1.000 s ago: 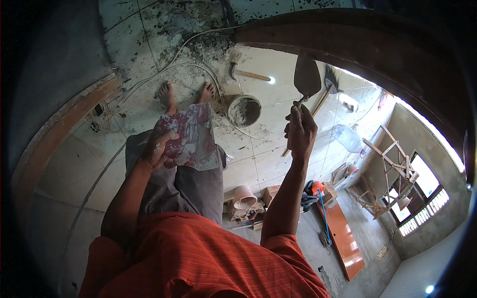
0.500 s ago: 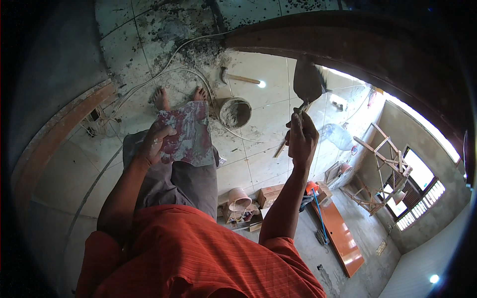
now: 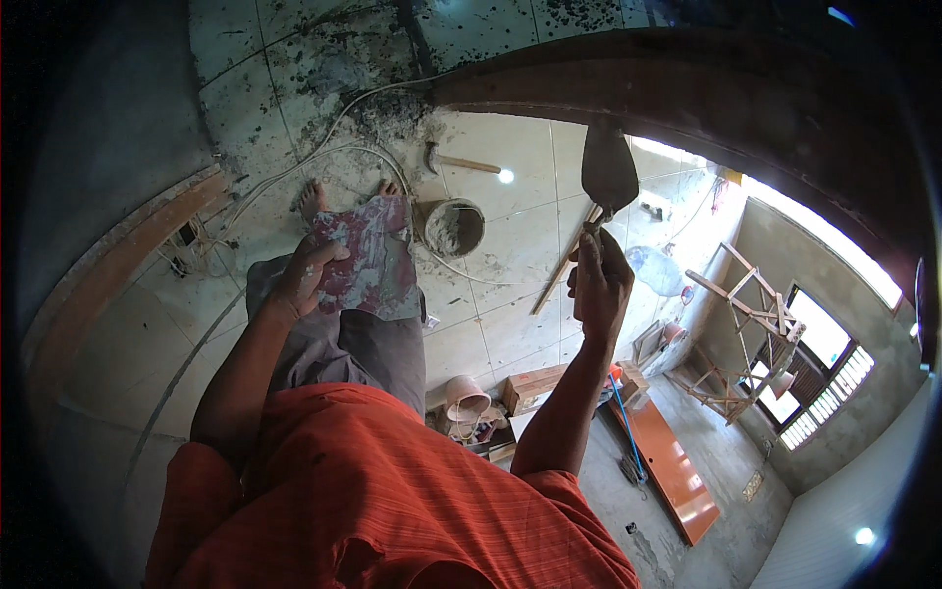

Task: The person applies plaster to the edge of a wall using a trowel and a hawk, smoothing the material along the corner.

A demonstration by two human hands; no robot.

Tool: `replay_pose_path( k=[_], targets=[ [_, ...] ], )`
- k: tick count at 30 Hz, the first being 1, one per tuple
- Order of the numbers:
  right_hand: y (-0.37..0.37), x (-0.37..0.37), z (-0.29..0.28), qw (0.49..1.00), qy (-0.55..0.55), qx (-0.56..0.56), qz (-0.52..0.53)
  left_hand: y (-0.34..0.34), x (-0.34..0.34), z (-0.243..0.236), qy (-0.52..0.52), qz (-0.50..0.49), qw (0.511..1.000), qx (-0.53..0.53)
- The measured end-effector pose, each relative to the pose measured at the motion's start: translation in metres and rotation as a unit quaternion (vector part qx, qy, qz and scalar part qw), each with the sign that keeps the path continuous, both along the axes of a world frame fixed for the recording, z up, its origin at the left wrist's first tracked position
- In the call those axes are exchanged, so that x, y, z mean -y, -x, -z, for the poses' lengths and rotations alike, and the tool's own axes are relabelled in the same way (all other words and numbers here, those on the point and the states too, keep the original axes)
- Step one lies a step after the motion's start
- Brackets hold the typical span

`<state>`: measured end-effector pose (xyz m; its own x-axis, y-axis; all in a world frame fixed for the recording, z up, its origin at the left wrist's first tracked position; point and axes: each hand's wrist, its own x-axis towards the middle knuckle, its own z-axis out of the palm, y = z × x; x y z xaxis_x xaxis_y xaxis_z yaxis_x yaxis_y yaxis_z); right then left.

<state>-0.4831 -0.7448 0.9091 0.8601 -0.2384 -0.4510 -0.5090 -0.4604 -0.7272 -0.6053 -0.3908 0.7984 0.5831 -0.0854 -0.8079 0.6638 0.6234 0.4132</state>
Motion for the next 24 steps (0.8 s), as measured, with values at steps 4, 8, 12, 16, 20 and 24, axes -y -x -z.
replay_pose_path(
  k=[4, 8, 12, 16, 20, 24],
  targets=[
    [0.003, -0.004, -0.018, 0.999, 0.027, 0.015, -0.011, 0.001, -0.005, 0.000, 0.004, 0.017, 1.000, -0.003],
    [0.008, 0.000, -0.032, 0.999, 0.033, 0.036, -0.002, 0.006, -0.011, 0.020, 0.043, 0.047, 0.998, 0.009],
    [0.012, -0.003, -0.054, 0.998, 0.044, 0.054, -0.009, 0.003, -0.008, 0.009, -0.015, 0.042, 0.999, 0.023],
    [0.017, -0.003, -0.073, 0.997, 0.059, 0.057, -0.008, -0.004, -0.010, 0.008, 0.029, 0.058, 0.996, 0.057],
    [0.024, 0.000, -0.089, 0.998, 0.035, 0.055, -0.008, -0.003, -0.017, -0.006, 0.051, 0.064, 0.995, 0.051],
    [0.037, -0.001, -0.120, 0.996, 0.052, 0.071, 0.023, -0.010, -0.020, -0.025, 0.019, 0.067, 0.995, 0.065]
  ],
)
